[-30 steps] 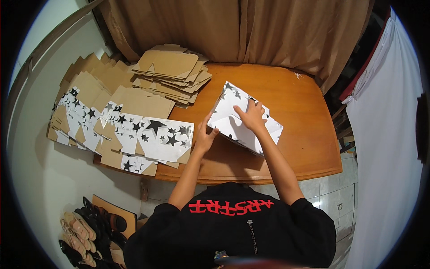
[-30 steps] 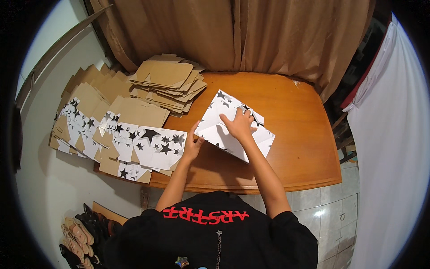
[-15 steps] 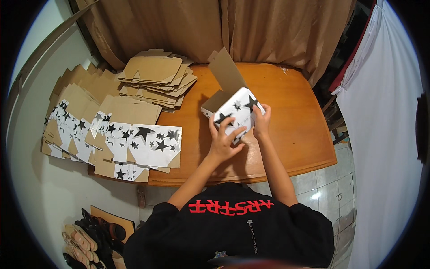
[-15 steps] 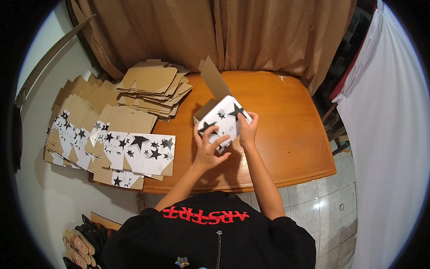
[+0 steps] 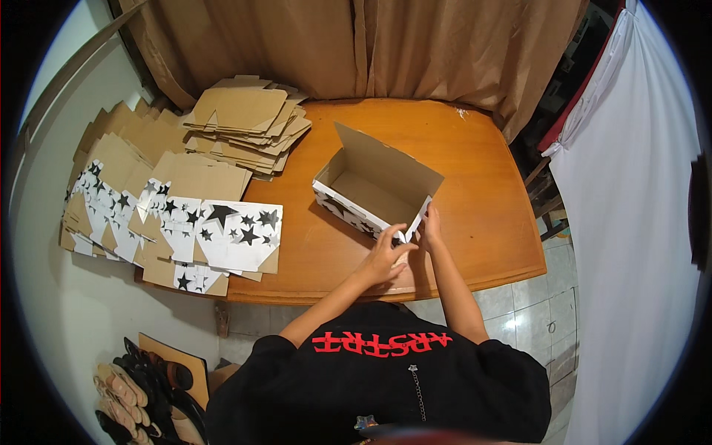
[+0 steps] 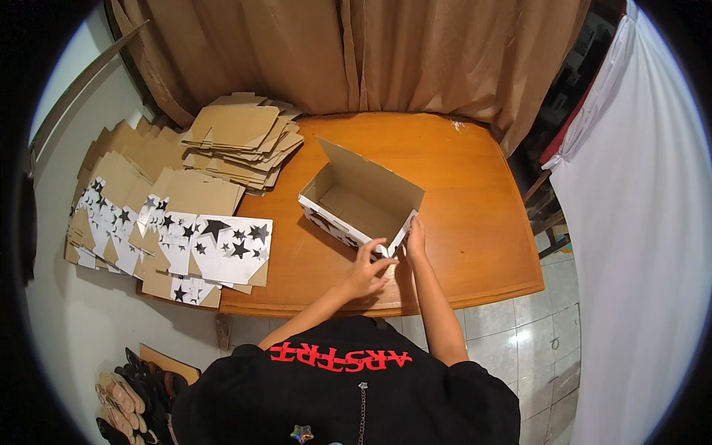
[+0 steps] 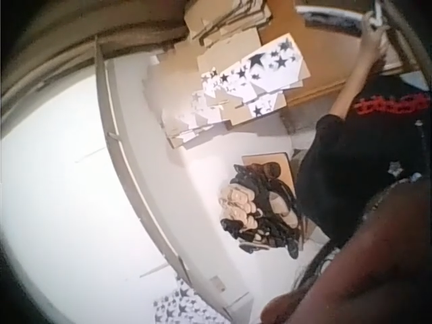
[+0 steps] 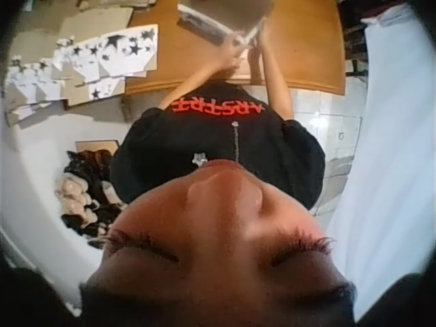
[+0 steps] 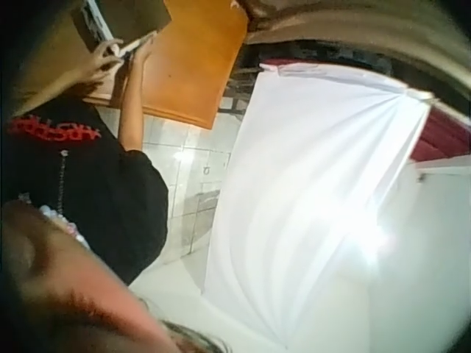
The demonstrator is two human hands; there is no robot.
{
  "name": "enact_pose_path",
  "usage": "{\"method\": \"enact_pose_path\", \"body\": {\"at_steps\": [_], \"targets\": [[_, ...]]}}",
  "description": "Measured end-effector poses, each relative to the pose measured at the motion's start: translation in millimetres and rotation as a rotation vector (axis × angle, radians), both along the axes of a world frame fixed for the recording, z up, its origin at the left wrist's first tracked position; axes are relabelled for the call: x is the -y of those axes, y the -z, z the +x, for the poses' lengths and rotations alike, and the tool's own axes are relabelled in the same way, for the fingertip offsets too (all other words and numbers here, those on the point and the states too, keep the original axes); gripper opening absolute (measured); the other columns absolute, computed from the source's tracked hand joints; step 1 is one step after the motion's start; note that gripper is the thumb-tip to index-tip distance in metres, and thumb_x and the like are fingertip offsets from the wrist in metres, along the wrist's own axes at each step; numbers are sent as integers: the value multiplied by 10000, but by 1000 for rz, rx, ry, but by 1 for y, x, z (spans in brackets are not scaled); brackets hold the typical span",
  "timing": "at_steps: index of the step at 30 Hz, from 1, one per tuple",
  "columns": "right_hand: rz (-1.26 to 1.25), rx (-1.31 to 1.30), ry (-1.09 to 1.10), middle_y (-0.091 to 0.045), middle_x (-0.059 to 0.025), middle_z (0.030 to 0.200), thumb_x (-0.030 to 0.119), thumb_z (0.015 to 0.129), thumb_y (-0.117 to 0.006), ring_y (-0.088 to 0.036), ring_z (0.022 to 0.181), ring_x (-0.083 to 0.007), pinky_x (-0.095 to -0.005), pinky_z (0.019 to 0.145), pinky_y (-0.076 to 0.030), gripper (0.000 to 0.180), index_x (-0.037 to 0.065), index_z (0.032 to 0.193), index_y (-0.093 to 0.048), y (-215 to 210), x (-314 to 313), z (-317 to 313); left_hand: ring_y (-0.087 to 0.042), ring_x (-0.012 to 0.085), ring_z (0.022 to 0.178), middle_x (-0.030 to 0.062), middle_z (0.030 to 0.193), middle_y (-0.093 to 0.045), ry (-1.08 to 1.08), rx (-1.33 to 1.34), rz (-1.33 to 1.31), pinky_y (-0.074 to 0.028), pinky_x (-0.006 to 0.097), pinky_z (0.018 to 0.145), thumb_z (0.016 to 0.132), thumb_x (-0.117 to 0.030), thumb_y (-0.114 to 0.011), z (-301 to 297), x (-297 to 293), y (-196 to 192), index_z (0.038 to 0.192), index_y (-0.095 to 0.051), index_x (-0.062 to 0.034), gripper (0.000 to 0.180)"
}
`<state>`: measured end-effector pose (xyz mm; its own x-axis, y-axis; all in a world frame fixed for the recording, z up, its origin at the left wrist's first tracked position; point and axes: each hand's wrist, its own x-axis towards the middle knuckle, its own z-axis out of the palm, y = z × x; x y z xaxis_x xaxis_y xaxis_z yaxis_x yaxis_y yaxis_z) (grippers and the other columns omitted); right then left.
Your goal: Folding cardboard sheets into shoe boxes and placing them on a storage shelf.
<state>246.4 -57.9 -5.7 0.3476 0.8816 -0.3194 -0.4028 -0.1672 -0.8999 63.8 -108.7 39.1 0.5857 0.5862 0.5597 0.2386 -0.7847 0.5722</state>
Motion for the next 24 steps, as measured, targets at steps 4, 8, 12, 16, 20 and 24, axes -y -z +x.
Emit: {"method": "enact_pose_path", "body": {"at_steps": [4,8,12,16,20,24], "targets": [[-65,42,60,-492,-140,1157,367,851,-520,-524,1014,-244,-338,792,-458,582,2,1278,-367,2,7,4,-302,384,1204,177,1292,-322,-304,-37,-31,-279,458,1007,673,-101,-677,-22,-25,-2,1105,-548,-134,452],[-54,574,5,-384,-252,1246,369,726,-670,-375,1183,-353,-407,985,-317,841,-33,1336,-254,15,10,-9,-270,374,1218,160,1319,-275,-619,-113,-132,-288,464,992,685,-115,-694,-68,-69,-4,1196,-477,-142,555],[8,742,-23,-330,-276,1298,284,653,-743,-355,1213,-362,-420,1008,-306,941,-70,1340,-207,28,1,1,-287,357,1210,163,1304,-293,-615,-325,-171,-300,480,973,670,-154,-731,-92,-101,-20,1194,-497,-171,574],[82,554,-89,-390,-255,1265,151,651,-764,-513,1084,-314,-364,876,-456,893,-83,1322,-223,-14,-8,-20,-284,350,1217,161,1297,-310,-637,-417,-217,-314,489,955,656,-142,-744,-116,-116,-19,1125,-541,-173,512],[22,717,60,-458,-238,1198,144,620,-804,-595,955,-296,-342,781,-507,853,-66,1279,-305,-28,-16,-28,-348,376,1183,192,1293,-330,-636,-258,-62,-334,454,949,641,-75,-738,-127,-119,-9,943,-591,-109,338],[5,954,171,-483,-171,1147,134,594,-815,-619,843,-267,-343,699,-506,731,25,1204,-428,-38,-22,-36,-382,394,1183,200,1304,-342,-586,-1,-123,-384,411,929,645,34,-690,-134,-112,13,820,-600,-44,211]]}}
